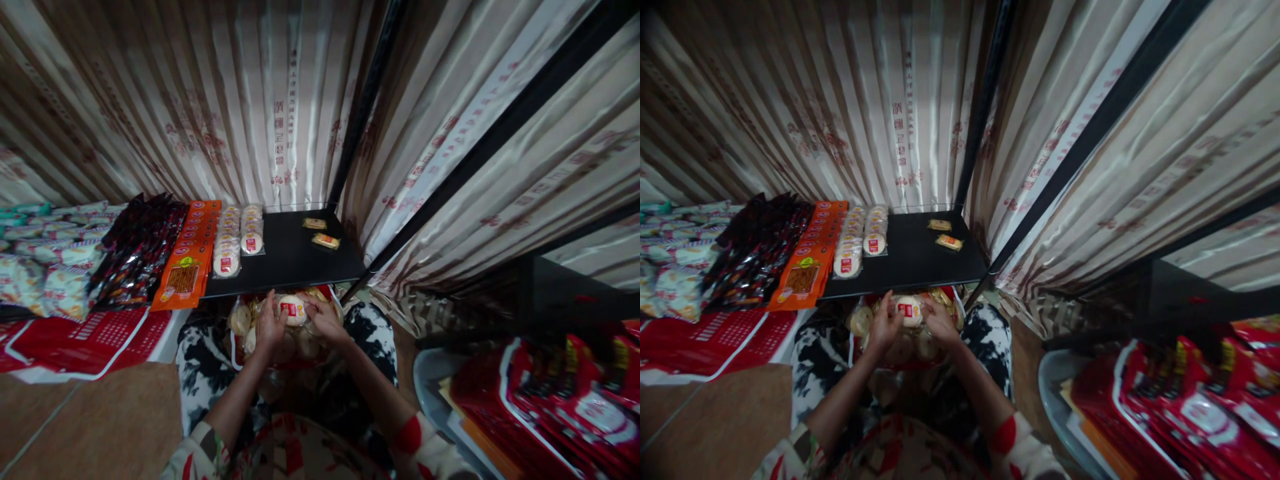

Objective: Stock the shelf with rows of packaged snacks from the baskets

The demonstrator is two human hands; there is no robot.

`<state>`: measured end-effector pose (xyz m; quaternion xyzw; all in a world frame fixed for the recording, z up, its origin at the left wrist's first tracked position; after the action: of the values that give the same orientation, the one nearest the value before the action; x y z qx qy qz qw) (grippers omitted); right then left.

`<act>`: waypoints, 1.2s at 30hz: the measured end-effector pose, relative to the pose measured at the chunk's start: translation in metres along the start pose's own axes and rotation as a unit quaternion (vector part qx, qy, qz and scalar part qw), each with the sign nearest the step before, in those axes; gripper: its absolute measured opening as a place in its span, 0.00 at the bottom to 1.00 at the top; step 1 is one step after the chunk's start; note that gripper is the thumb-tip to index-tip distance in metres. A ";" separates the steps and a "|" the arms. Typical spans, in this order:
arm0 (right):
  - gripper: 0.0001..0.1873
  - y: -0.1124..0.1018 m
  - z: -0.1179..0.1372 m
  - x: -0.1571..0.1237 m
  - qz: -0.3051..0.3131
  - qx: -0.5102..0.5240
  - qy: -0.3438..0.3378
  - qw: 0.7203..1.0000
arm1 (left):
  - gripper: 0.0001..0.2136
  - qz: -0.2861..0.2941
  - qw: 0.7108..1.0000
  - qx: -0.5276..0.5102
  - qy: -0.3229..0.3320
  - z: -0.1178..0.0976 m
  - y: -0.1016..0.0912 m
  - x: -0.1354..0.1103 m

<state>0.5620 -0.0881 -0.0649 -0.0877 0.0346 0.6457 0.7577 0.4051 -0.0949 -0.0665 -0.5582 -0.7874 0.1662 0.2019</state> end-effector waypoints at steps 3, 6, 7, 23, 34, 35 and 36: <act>0.17 0.001 0.011 0.003 -0.029 0.019 0.023 0.999 | 0.29 -0.013 0.999 -0.020 -0.044 0.002 -0.002 0.002; 0.19 0.004 0.018 0.005 -0.055 0.048 0.046 0.996 | 0.24 -0.004 0.984 -0.115 -0.134 0.004 0.001 0.001; 0.19 0.006 0.019 0.005 -0.057 0.062 0.049 0.995 | 0.21 -0.003 0.974 -0.155 -0.168 0.004 0.002 -0.001; 0.18 0.045 0.014 0.020 -0.069 0.086 0.006 0.994 | 0.17 -0.082 0.931 -0.254 -0.248 0.011 -0.003 0.018; 0.17 0.082 0.047 0.101 -0.109 -0.035 -0.080 0.990 | 0.22 -0.126 0.977 0.107 0.134 -0.018 -0.017 0.051; 0.16 0.086 0.048 0.108 -0.114 -0.055 -0.084 0.988 | 0.23 -0.117 0.977 0.112 0.137 -0.019 -0.015 0.056; 0.14 0.090 0.049 0.114 -0.116 -0.072 -0.089 0.987 | 0.23 -0.112 0.977 0.116 0.138 -0.019 -0.013 0.062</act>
<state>0.4893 0.0454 -0.0438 -0.0875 -0.0903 0.5596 0.8191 0.3861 -0.0400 -0.0354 -0.4566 -0.7851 0.1538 0.3893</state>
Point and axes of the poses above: each hand's wrist, its own x-axis towards the middle knuckle, its own y-axis out of the palm, z = x × y, the point moved 1 cm from there along x, towards the middle knuckle, and after that the axes turned 15 degrees about -z, right-handed, at the moved point
